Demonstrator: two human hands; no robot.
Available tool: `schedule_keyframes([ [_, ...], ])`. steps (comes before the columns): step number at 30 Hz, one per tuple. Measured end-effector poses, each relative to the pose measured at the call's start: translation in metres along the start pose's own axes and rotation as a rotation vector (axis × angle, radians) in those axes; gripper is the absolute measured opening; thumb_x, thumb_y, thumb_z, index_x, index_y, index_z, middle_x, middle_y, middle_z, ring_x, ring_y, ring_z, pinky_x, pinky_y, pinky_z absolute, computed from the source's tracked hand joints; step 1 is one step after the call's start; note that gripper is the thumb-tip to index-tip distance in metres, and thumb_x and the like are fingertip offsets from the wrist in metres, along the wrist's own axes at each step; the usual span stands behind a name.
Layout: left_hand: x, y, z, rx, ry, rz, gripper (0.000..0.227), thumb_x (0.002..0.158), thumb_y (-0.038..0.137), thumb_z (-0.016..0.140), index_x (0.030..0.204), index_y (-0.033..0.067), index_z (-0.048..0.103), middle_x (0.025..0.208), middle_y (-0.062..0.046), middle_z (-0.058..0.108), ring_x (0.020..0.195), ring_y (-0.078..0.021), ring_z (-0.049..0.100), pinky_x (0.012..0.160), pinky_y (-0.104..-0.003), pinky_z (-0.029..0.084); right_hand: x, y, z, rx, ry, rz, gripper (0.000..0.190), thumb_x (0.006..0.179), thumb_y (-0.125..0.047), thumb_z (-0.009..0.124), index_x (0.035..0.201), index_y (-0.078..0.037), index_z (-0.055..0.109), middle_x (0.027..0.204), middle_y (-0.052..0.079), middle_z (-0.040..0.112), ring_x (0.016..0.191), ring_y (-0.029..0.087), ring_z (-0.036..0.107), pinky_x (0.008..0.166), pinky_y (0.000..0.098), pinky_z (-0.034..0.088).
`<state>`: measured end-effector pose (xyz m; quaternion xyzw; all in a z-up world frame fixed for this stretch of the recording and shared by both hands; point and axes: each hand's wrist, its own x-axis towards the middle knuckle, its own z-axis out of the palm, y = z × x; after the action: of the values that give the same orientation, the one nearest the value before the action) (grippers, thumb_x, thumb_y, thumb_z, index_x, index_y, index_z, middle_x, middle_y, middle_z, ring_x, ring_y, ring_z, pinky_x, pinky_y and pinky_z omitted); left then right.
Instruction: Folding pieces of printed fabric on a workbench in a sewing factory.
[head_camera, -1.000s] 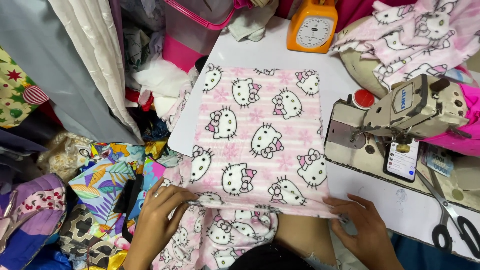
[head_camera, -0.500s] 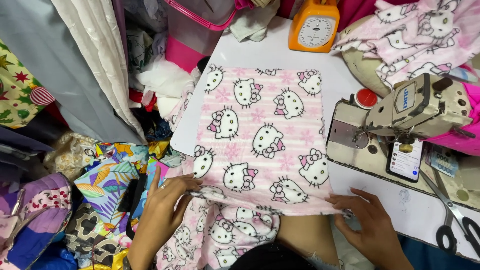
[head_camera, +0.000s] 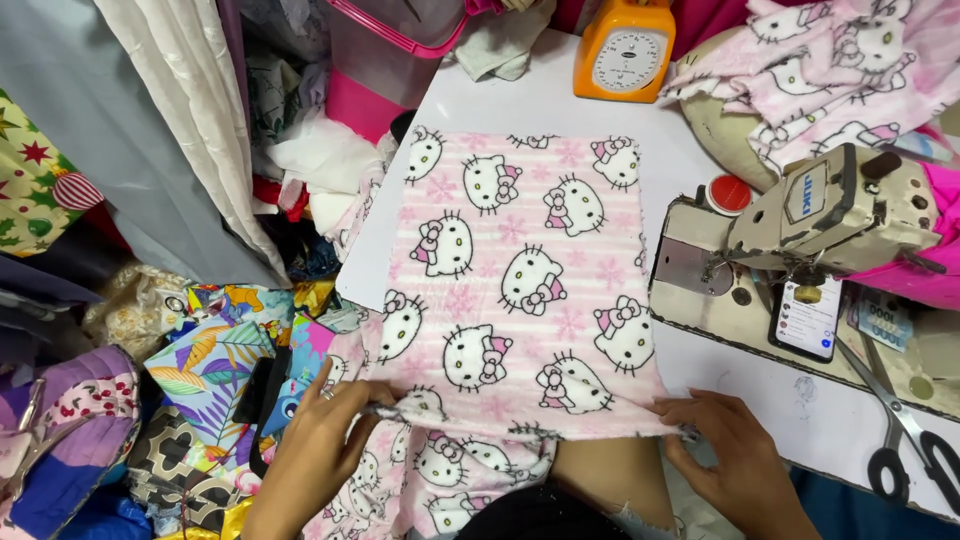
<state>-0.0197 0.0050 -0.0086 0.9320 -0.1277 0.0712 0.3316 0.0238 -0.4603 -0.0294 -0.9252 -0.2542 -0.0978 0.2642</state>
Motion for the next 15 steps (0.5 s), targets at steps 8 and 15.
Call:
schedule_keyframes([
  [8,-0.009,0.008,-0.001,-0.053,-0.132,-0.179,0.013,0.093,0.010,0.065,0.105,0.0170,0.065,0.102,0.002,0.084,0.089,-0.0199,0.081,0.126,-0.056,0.026,-0.009,0.006,0.003,-0.022,-0.071,0.010,0.021,0.086,-0.020,0.072,0.108,-0.020,0.073,0.115,-0.010,0.080,0.110,0.019,0.070,0.105,0.0362,0.055],
  [15,-0.013,0.017,0.000,-0.075,-0.098,-0.148,0.022,0.091,0.007,0.068,0.112,0.0157,0.067,0.104,0.002,0.081,0.091,-0.0197,0.076,0.122,-0.056,0.031,-0.015,0.001,-0.002,-0.086,-0.128,0.105,0.038,0.086,-0.021,0.073,0.124,-0.026,0.073,0.116,-0.009,0.078,0.116,0.021,0.068,0.095,0.0354,0.057],
])
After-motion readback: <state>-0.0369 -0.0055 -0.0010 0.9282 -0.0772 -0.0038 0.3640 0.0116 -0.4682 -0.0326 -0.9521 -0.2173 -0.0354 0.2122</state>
